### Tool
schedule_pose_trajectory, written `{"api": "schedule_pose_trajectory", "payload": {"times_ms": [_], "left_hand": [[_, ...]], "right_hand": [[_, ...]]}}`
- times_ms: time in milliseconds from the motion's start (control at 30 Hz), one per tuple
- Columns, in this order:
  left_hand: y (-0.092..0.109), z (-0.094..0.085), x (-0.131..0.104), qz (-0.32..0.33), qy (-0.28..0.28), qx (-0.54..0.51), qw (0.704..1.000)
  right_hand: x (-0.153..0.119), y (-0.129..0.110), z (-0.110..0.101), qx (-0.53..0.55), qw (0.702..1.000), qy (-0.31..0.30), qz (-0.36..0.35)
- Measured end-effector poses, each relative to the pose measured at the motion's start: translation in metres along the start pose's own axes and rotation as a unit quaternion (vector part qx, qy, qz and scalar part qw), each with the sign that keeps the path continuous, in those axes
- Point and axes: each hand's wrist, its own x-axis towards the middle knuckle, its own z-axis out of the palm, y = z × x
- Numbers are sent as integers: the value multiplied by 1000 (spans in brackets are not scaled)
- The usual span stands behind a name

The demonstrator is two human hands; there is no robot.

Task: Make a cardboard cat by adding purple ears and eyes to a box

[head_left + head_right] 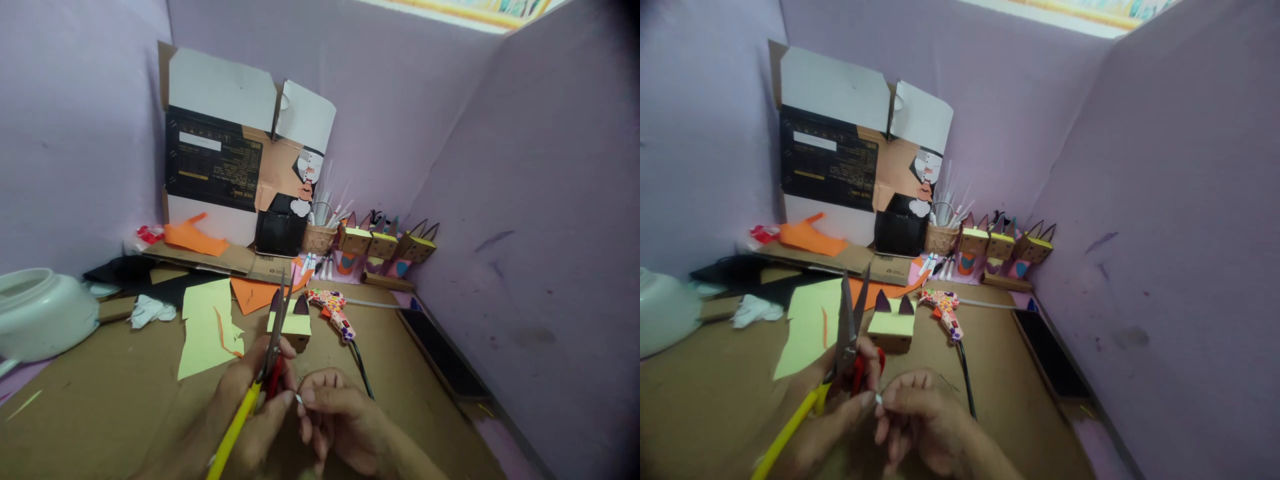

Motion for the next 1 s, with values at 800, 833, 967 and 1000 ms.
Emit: {"api": "schedule_pose_trajectory", "payload": {"times_ms": [800,833,967,1000], "left_hand": [[-11,0,7,-75,-26,-24,997],[-10,0,6,-74,-30,-19,997],[-11,1,6,-74,-38,0,997],[-11,0,6,-70,-33,11,997]], "right_hand": [[-1,-1,14,-261,932,206,-141],[-1,-1,14,-261,931,209,-148],[1,0,11,-258,927,219,-160],[1,0,11,-260,926,224,-160]]}}
